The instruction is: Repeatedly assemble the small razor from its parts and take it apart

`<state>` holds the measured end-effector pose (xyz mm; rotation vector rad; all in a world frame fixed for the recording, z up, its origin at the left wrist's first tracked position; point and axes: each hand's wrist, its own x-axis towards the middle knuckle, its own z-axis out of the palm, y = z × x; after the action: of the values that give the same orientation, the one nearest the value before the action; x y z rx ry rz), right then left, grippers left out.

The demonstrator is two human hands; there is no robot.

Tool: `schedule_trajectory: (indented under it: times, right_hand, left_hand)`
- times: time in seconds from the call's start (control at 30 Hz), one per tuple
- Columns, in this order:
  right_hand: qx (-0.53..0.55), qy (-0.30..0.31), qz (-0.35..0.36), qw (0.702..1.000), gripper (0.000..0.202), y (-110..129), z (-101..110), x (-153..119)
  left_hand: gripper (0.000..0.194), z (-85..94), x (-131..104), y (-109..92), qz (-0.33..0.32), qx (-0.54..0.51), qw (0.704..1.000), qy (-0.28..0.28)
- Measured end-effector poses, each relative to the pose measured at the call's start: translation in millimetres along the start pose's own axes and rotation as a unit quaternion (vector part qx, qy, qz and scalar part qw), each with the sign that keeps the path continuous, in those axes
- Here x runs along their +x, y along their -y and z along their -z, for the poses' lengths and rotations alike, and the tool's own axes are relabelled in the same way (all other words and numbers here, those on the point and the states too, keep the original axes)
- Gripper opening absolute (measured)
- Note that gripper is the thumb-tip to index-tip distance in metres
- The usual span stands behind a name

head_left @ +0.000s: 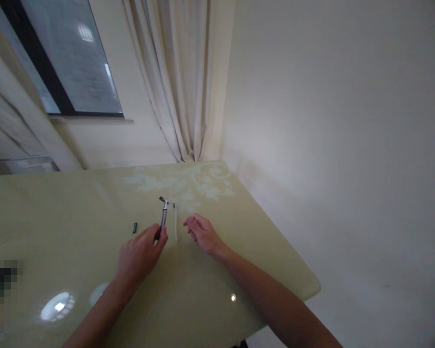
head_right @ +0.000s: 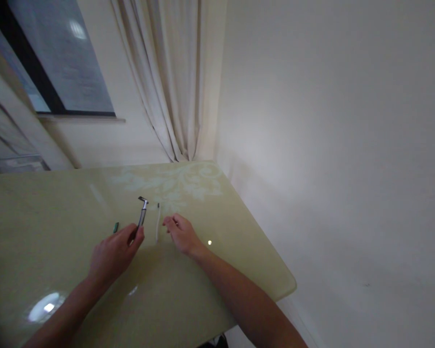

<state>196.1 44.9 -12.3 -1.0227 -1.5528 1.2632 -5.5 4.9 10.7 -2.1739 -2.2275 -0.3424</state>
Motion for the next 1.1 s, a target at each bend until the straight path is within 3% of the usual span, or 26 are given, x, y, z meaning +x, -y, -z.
schedule_trajectory:
  times: [0.1, 0.2, 0.3, 0.37, 0.53, 0.67, 0.83, 0.93, 1.1]
  right_hand:
    - [0.081, 0.021, 0.030, 0.996, 0.059, 6, -11, -6]
    - [0.123, -0.004, 0.051, 0.991, 0.059, 11, -17, -10]
    - [0.161, -0.034, 0.055, 0.985, 0.055, 13, -15, -10]
    - [0.172, -0.009, 0.049, 0.984, 0.052, 14, -7, -9]
    - [0.132, 0.143, 0.004, 0.981, 0.050, 17, 24, -4]
    - [0.157, 0.183, 0.002, 0.970, 0.046, 20, 33, -4]
    - [0.148, 0.233, -0.008, 0.961, 0.045, 27, 26, -11]
    - [0.132, 0.253, -0.017, 0.958, 0.050, 29, 24, -14]
    - [0.116, 0.262, -0.018, 0.958, 0.050, 29, 24, -14]
  left_hand:
    - [0.039, -7.2, -13, -20, -0.079, -0.028, 0.995, -0.044]
    - [0.040, -14.8, -22, -32, -0.148, -0.069, 0.982, -0.096]
    - [0.040, -17.1, -24, -31, -0.200, -0.130, 0.963, -0.129]
    - [0.036, -15.5, -21, -24, -0.219, -0.182, 0.951, -0.123]
    - [0.038, -6.8, -3, -2, -0.176, -0.359, 0.914, -0.067]
    - [0.042, 0.9, 2, 0, -0.108, -0.506, 0.856, -0.004]
    - [0.070, 1.2, -6, -9, -0.079, -0.608, 0.787, 0.063]
    - [0.063, -3.8, -7, -9, -0.081, -0.625, 0.774, 0.068]
    - [0.053, -7.9, -5, -3, -0.100, -0.612, 0.781, 0.080]
